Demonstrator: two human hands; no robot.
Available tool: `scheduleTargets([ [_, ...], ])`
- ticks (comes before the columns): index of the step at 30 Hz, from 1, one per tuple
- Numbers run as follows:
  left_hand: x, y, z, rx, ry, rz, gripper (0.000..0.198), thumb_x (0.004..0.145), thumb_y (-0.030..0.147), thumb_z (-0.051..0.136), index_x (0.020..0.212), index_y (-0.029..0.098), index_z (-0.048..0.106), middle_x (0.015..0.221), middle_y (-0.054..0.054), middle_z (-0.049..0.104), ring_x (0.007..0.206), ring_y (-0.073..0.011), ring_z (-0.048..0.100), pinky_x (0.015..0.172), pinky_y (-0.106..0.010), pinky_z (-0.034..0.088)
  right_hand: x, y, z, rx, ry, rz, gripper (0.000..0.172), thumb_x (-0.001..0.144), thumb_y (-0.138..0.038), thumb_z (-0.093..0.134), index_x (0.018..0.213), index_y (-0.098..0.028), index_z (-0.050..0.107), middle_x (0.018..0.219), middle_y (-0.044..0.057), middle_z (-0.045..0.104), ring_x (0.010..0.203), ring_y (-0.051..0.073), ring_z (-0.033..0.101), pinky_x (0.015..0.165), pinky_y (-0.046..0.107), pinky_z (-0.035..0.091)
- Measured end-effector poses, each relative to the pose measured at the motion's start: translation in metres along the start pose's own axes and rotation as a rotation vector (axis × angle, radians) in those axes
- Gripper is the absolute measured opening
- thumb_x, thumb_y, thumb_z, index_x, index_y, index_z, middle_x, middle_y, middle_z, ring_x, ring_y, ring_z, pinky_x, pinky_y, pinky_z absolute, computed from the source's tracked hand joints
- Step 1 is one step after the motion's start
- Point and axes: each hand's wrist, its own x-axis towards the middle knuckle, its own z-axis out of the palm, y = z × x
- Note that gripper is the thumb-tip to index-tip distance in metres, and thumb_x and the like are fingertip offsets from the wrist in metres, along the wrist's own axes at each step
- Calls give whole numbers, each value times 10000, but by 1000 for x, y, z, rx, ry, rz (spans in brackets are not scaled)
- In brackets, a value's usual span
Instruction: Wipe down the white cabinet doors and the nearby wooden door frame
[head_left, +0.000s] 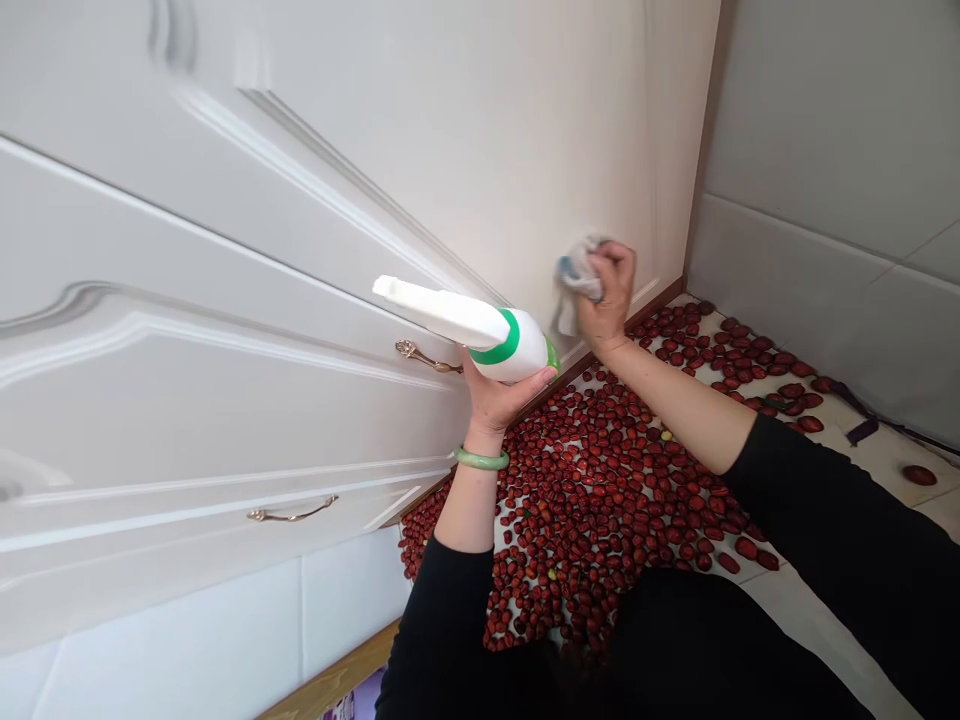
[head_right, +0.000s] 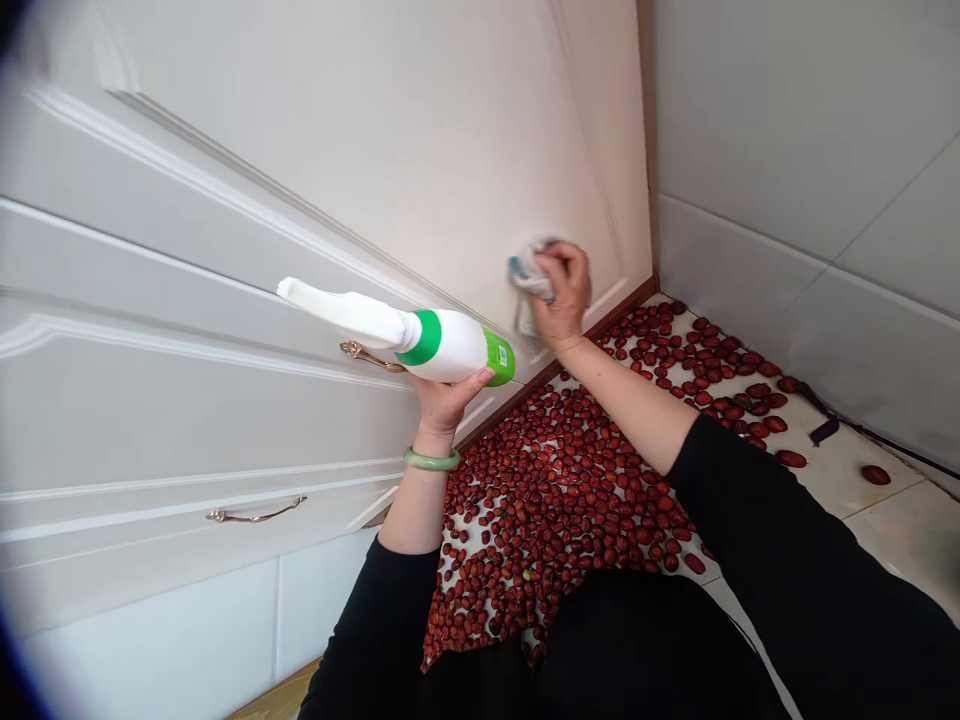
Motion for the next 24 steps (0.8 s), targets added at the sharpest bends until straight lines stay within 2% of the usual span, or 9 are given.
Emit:
scheduleTargets([
  [3,-2,3,8,-66,33,-18,1145,499,938,1023,1301,247,588,1302,-150,773,1258,-372,795,1211,-667,622,-7,24,-1,-28,80,85,502,1134,-405,540,1592,-265,691,1525,175,571,1566,402,539,1323,696,474],
  [5,-1,6,10,-73,41,-14,1148,485,931,1029,1284,239,580,1306,-152,774,1267,-366,794,1229,-660,613,-11,11,3,-27,19,35,511,1138,-425,540,1614,-299,678,1558,165,552,1609,408,495,1330,710,461],
  [8,-1,10,9,-98,11,-48,1143,497,909,1042,1290,232,573,1266,-139,777,1243,-364,805,1199,-655,630,-15,-16,8,34,-129,-77,403,1108,-445,629,1479,-353,758,1528,125,589,1588,384,510,1329,664,486],
  [10,-1,11,7,-117,-14,-69,1154,489,896,1054,1308,241,572,1259,-128,774,1228,-358,807,1174,-640,642,-20,-13,8,68,-133,-84,325,1081,-424,660,1369,-341,787,1470,120,619,1524,361,560,1305,622,522],
  [12,-1,11,5,-140,-32,-68,1178,484,912,1043,1334,249,568,1314,-136,763,1260,-351,797,1183,-620,639,-29,11,3,74,-69,11,320,1046,-370,662,1337,-292,767,1447,139,618,1480,352,581,1295,609,530],
  [15,0,8,3,-132,-46,-62,1242,486,915,1039,1401,226,558,1403,-174,735,1348,-360,765,1228,-601,614,-36,54,-4,51,21,289,397,1007,-300,625,1391,-223,693,1435,166,607,1440,349,583,1314,634,494],
  [17,1,4,3,-111,-53,-71,1283,476,876,1068,1450,217,556,1411,-177,731,1364,-365,758,1238,-599,607,-29,64,-6,35,48,379,412,1028,-289,595,1428,-212,658,1442,171,605,1432,346,575,1328,640,467],
  [22,2,0,1,-111,-64,-81,1319,477,818,1105,1510,206,559,1417,-183,729,1383,-374,750,1262,-601,591,11,47,-13,-17,6,58,381,1160,-426,598,1513,-294,652,1578,139,582,1533,331,479,1361,557,423],
  [24,1,1,2,-103,-58,-71,1342,485,806,1109,1536,190,547,1430,-197,724,1409,-383,734,1278,-615,574,11,50,-18,-7,16,64,390,1169,-457,591,1515,-291,659,1572,140,592,1527,325,488,1355,534,425],
])
